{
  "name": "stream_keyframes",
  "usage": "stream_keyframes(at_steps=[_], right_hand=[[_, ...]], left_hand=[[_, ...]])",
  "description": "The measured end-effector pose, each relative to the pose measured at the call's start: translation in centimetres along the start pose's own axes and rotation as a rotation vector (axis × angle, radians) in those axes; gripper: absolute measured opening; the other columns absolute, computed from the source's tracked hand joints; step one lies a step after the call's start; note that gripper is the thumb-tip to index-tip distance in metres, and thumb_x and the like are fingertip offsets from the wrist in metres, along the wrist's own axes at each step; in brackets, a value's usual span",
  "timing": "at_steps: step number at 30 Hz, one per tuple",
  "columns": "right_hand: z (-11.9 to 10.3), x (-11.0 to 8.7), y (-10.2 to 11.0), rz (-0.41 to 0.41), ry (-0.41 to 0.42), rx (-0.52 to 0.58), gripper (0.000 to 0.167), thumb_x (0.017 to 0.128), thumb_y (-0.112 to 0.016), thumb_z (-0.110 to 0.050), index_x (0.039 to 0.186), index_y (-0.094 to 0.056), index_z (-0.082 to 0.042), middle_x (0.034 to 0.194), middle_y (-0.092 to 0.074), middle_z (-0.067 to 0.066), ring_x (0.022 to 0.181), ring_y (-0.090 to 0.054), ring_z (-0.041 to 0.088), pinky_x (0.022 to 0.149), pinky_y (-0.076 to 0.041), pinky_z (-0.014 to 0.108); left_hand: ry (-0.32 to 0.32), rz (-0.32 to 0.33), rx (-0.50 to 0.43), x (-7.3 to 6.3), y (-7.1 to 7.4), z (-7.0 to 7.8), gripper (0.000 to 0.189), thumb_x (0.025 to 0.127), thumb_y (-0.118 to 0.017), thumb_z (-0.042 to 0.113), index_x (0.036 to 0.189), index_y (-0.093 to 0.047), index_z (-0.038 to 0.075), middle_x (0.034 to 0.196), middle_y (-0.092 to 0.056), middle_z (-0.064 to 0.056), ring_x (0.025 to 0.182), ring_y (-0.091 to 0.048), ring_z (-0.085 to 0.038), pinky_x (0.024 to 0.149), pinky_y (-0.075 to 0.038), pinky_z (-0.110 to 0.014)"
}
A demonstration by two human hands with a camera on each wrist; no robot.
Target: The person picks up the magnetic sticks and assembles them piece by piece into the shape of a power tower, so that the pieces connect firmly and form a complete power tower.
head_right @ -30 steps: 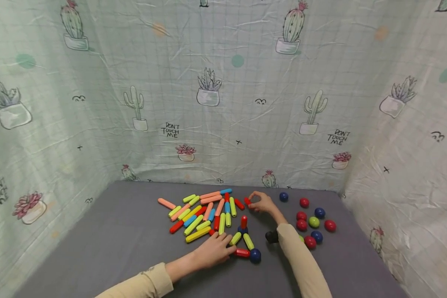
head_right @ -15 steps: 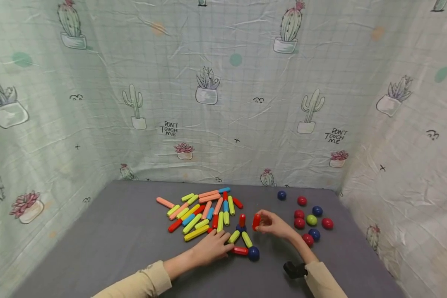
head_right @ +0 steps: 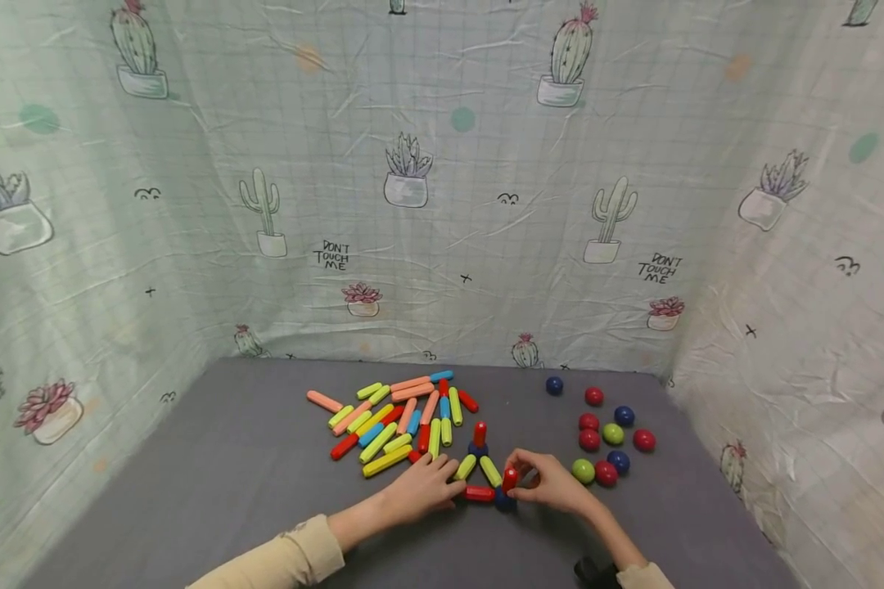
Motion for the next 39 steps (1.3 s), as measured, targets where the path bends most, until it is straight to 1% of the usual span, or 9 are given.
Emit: stream_keyframes(at_steps=[4, 8, 15, 19, 25, 30, 32, 36, 39], right_hand=[[-0.3, 0.0, -0.2, 0.02, -0.004, -0.061, 0.024, 0.077, -0.069, -0.023, 0.093, -0.053, -0.016, 0.085, -0.062, -0.003, 0.077, -0.056, -0.001, 0.061, -0.048, 0.024], [-0.4, 0.0, -0.4, 0.017, 0.01, -0.095, 0.023, 0.076, -0.07, -0.02, 0.091, -0.054, -0.016, 0.084, -0.062, -0.004, 0.076, -0.056, -0.001, 0.06, -0.048, 0.024], [-0.6, -0.1, -0.4, 0.005, 0.003, -0.095, 0.021, 0.076, -0.069, -0.016, 0.09, -0.055, -0.014, 0.085, -0.062, -0.003, 0.075, -0.056, 0.001, 0.06, -0.048, 0.023], [-0.6, 0.0, -0.3, 0.0, -0.002, -0.1, 0.021, 0.076, -0.069, -0.016, 0.091, -0.055, -0.013, 0.085, -0.062, -0.003, 0.074, -0.056, 0.001, 0.06, -0.047, 0.023], [-0.5, 0.0, -0.4, -0.009, -0.014, -0.099, 0.021, 0.076, -0.069, -0.018, 0.09, -0.055, -0.014, 0.085, -0.062, -0.003, 0.074, -0.056, -0.001, 0.06, -0.047, 0.022], [-0.5, 0.0, -0.5, -0.014, -0.014, -0.093, 0.02, 0.077, -0.069, -0.018, 0.09, -0.054, -0.014, 0.086, -0.062, -0.003, 0.074, -0.056, 0.0, 0.06, -0.047, 0.022], [-0.5, 0.0, -0.5, -0.017, -0.017, -0.095, 0.021, 0.077, -0.069, -0.018, 0.09, -0.054, -0.014, 0.086, -0.062, -0.003, 0.074, -0.056, -0.001, 0.06, -0.047, 0.023], [-0.5, 0.1, -0.5, -0.02, -0.021, -0.101, 0.021, 0.076, -0.069, -0.019, 0.09, -0.054, -0.013, 0.085, -0.061, -0.004, 0.074, -0.055, -0.001, 0.061, -0.048, 0.024], [-0.5, 0.1, -0.5, -0.019, -0.02, -0.103, 0.021, 0.077, -0.069, -0.019, 0.09, -0.054, -0.013, 0.085, -0.061, -0.004, 0.074, -0.055, -0.001, 0.06, -0.048, 0.024]], left_hand=[[0.006, 0.014, -0.024, -0.3, 0.0, -0.4, 0.03, 0.082, -0.057, 0.044, 0.106, -0.054, 0.026, 0.099, -0.053, 0.005, 0.085, -0.048, -0.01, 0.068, -0.04, -0.021], [0.056, 0.011, -0.052, -0.9, -0.2, -1.5, 0.035, 0.08, -0.06, 0.045, 0.106, -0.053, 0.023, 0.096, -0.053, 0.006, 0.084, -0.048, -0.01, 0.067, -0.037, -0.02], [0.163, -0.05, -0.085, -1.6, -1.4, -4.4, 0.03, 0.078, -0.064, 0.04, 0.101, -0.058, 0.022, 0.092, -0.054, 0.004, 0.084, -0.046, -0.012, 0.069, -0.039, -0.024], [0.184, -0.078, -0.101, -1.9, -2.3, -5.4, 0.029, 0.078, -0.066, 0.035, 0.103, -0.06, 0.023, 0.093, -0.054, 0.003, 0.084, -0.048, -0.013, 0.072, -0.041, -0.027], [0.14, -0.031, -0.06, -2.2, -2.7, -5.3, 0.018, 0.083, -0.061, 0.029, 0.101, -0.061, 0.024, 0.089, -0.053, 0.003, 0.081, -0.046, -0.014, 0.072, -0.043, -0.027], [0.138, 0.007, -0.037, -2.6, -2.8, -5.0, 0.02, 0.085, -0.058, 0.032, 0.103, -0.059, 0.024, 0.09, -0.052, 0.003, 0.083, -0.043, -0.014, 0.07, -0.039, -0.026], [0.138, 0.039, -0.073, -2.6, -2.6, -4.7, 0.023, 0.084, -0.059, 0.033, 0.105, -0.056, 0.024, 0.09, -0.051, 0.003, 0.083, -0.043, -0.013, 0.069, -0.037, -0.024], [0.113, 0.108, -0.213, -2.3, -1.7, -3.8, 0.026, 0.087, -0.056, 0.032, 0.11, -0.05, 0.021, 0.092, -0.05, 0.003, 0.083, -0.045, -0.012, 0.067, -0.036, -0.021], [0.094, 0.133, -0.305, -1.8, -1.0, -3.2, 0.024, 0.089, -0.052, 0.032, 0.108, -0.047, 0.018, 0.091, -0.05, 0.004, 0.082, -0.046, -0.009, 0.069, -0.037, -0.019]])
Point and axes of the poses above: each hand's wrist, its own x-axis towards the middle knuckle, its own y-axis out of the back of the hand, z = x × y, the point moved 4 cm from there along x, towards the middle knuckle
